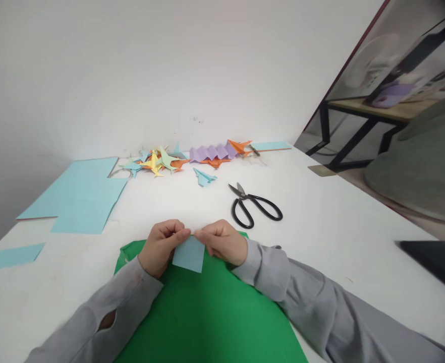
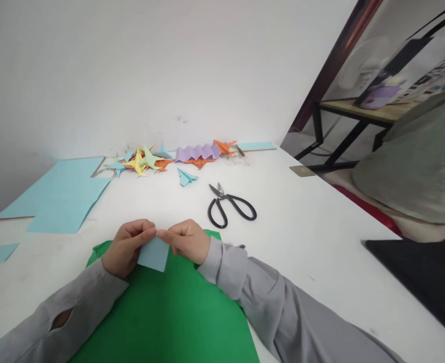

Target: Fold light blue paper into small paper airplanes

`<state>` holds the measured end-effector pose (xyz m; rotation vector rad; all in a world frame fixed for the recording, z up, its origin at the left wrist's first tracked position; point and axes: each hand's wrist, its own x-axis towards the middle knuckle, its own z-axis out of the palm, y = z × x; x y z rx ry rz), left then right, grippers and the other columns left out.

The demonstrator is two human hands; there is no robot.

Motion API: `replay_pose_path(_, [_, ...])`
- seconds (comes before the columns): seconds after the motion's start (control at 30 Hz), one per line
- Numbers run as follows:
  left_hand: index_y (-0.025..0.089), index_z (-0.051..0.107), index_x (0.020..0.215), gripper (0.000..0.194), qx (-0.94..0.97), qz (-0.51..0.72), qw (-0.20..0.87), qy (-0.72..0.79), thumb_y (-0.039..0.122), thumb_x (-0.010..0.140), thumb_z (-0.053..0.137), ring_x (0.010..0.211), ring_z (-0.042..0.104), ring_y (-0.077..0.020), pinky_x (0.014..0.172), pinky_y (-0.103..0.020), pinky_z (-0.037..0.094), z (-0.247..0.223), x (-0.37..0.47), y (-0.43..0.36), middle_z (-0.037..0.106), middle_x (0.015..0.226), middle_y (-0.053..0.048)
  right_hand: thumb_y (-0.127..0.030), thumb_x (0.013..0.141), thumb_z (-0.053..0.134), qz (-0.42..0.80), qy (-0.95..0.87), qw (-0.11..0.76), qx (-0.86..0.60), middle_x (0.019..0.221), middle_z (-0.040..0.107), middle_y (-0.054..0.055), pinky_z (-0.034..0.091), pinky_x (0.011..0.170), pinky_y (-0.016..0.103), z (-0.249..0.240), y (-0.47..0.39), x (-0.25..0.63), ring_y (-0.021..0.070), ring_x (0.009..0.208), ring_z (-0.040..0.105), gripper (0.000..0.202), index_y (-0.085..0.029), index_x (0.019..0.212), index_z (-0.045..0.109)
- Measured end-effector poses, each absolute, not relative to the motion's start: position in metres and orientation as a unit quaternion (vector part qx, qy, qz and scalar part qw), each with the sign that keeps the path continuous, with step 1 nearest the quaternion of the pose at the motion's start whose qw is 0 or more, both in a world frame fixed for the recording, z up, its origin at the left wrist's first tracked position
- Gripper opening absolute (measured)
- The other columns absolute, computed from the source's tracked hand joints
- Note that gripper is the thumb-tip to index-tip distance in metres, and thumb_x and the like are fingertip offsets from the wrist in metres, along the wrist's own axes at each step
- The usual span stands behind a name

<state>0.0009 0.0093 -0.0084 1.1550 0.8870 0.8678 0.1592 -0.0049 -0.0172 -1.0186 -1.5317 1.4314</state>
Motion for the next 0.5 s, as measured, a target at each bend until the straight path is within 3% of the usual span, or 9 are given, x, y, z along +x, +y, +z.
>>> replay_pose_path(0.1, [0.015, 0.041, 0.051, 0.034, 0.504, 0.385, 0.667, 0.392, 0.034, 0.065, 0.066, 0.041, 0.027, -0.0037, 0.040, -0.019, 0.019, -0.0068, -0.0001, 0.0092, 0.031, 0.045, 0.007, -0.058, 0.079, 0.036, 0.576, -0.581, 0.400, -0.412, 0.025, 0.034, -0.006, 0.022, 0.034, 0.022, -0.0162, -0.0062, 0.1593, 0.0048, 0.025, 0.025, 0.057, -0.018, 0.040, 0.045])
replay_pose_path(0.3, [0.014, 0.045, 0.053, 0.031, 0.496, 0.369, 0.689, 0.378, 0.034, 0.064, 0.066, 0.039, 0.028, -0.0035, 0.037, -0.018, 0.020, -0.0043, -0.0001, 0.0083, 0.036, 0.044, 0.007, -0.061, 0.077, 0.036, 0.576, -0.590, 0.392, -0.408, 0.027, 0.033, -0.006, 0.021, 0.035, 0.022, -0.0087, -0.0106, 0.1571, 0.0056, 0.029, 0.027, 0.055, -0.019, 0.041, 0.040])
replay_pose_path(0.5, [0.014, 0.045, 0.053, 0.032, 0.608, 0.332, 0.614, 0.379, 0.036, 0.069, 0.061, 0.040, 0.027, -0.0033, 0.038, -0.018, 0.019, -0.0062, -0.0003, 0.0074, 0.032, 0.044, 0.007, -0.043, 0.075, 0.049, 0.600, -0.615, 0.358, -0.366, 0.031, 0.036, -0.008, 0.021, 0.035, 0.020, -0.0114, -0.0098, 0.1611, 0.0052, 0.030, 0.030, 0.039, -0.018, 0.046, 0.043])
